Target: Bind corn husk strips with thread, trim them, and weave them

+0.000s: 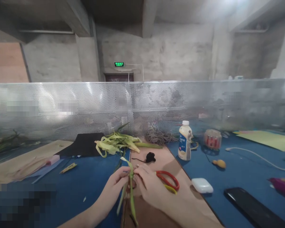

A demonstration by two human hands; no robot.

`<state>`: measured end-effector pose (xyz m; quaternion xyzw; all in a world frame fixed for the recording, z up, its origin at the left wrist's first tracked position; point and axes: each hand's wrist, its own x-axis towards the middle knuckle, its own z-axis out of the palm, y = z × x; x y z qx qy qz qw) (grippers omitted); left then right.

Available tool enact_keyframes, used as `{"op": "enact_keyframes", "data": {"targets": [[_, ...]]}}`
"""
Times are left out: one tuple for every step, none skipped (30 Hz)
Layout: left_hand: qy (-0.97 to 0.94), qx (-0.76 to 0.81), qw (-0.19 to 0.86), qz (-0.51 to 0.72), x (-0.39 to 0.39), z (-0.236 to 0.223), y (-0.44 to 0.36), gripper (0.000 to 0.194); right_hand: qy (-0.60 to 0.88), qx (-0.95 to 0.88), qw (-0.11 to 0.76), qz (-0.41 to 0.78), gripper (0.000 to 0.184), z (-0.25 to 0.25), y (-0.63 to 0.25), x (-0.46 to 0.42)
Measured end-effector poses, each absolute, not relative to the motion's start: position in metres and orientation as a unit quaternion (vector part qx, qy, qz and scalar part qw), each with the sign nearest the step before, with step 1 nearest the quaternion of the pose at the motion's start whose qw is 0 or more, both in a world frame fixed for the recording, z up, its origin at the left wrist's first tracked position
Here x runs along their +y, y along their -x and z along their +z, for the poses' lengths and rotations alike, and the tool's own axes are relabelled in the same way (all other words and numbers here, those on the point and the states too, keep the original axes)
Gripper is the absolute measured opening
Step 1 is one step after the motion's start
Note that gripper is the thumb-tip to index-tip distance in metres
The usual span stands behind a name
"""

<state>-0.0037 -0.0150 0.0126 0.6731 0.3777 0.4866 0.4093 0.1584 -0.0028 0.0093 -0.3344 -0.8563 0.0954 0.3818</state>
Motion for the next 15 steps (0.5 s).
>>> {"op": "enact_keyframes", "data": {"targets": [[-0.668,0.374,0.42,0.488,-0.015,0.011,0.004,0.02,0.329,-0.862,0.375,0.093,0.022,0.009,-0.16,-0.004],[-0.66,0.371,0.436,0.487,-0.014,0.01,0.005,0.017,0.324,-0.869,0.364,0.091,0.023,0.009,-0.162,-0.005],[-0.651,0.37,0.456,0.481,-0.014,0.008,0.006,0.016,0.321,-0.875,0.353,0.089,0.023,0.009,-0.164,-0.006],[-0.638,0.374,0.483,0.469,-0.014,0.006,0.006,0.016,0.319,-0.881,0.338,0.087,0.023,0.009,-0.166,-0.007],[-0.628,0.376,0.502,0.461,-0.014,0.004,0.006,0.017,0.319,-0.887,0.325,0.082,0.023,0.009,-0.168,-0.007],[-0.621,0.375,0.513,0.459,-0.015,0.003,0.006,0.017,0.32,-0.891,0.313,0.075,0.024,0.009,-0.17,-0.007],[-0.617,0.373,0.514,0.464,-0.015,0.002,0.006,0.017,0.32,-0.895,0.304,0.065,0.025,0.009,-0.171,-0.007],[-0.618,0.367,0.505,0.478,-0.016,0.002,0.005,0.016,0.319,-0.898,0.296,0.055,0.025,0.01,-0.172,-0.008],[-0.617,0.362,0.499,0.49,-0.018,0.003,0.005,0.015,0.317,-0.902,0.289,0.045,0.025,0.01,-0.173,-0.008],[-0.61,0.362,0.509,0.487,-0.019,0.004,0.004,0.014,0.317,-0.905,0.282,0.036,0.024,0.01,-0.174,-0.009],[-0.599,0.364,0.526,0.482,-0.02,0.006,0.003,0.014,0.319,-0.906,0.277,0.03,0.022,0.01,-0.174,-0.011],[-0.586,0.369,0.548,0.47,-0.021,0.007,0.002,0.013,0.324,-0.905,0.274,0.028,0.019,0.01,-0.174,-0.012],[-0.567,0.377,0.569,0.462,-0.022,0.008,0.0,0.015,0.332,-0.902,0.276,0.026,0.017,0.01,-0.175,-0.014],[-0.553,0.38,0.585,0.456,-0.021,0.008,-0.001,0.017,0.338,-0.899,0.278,0.024,0.015,0.011,-0.175,-0.015],[-0.544,0.379,0.595,0.454,-0.021,0.007,-0.002,0.019,0.342,-0.897,0.28,0.022,0.013,0.012,-0.175,-0.016]]}}
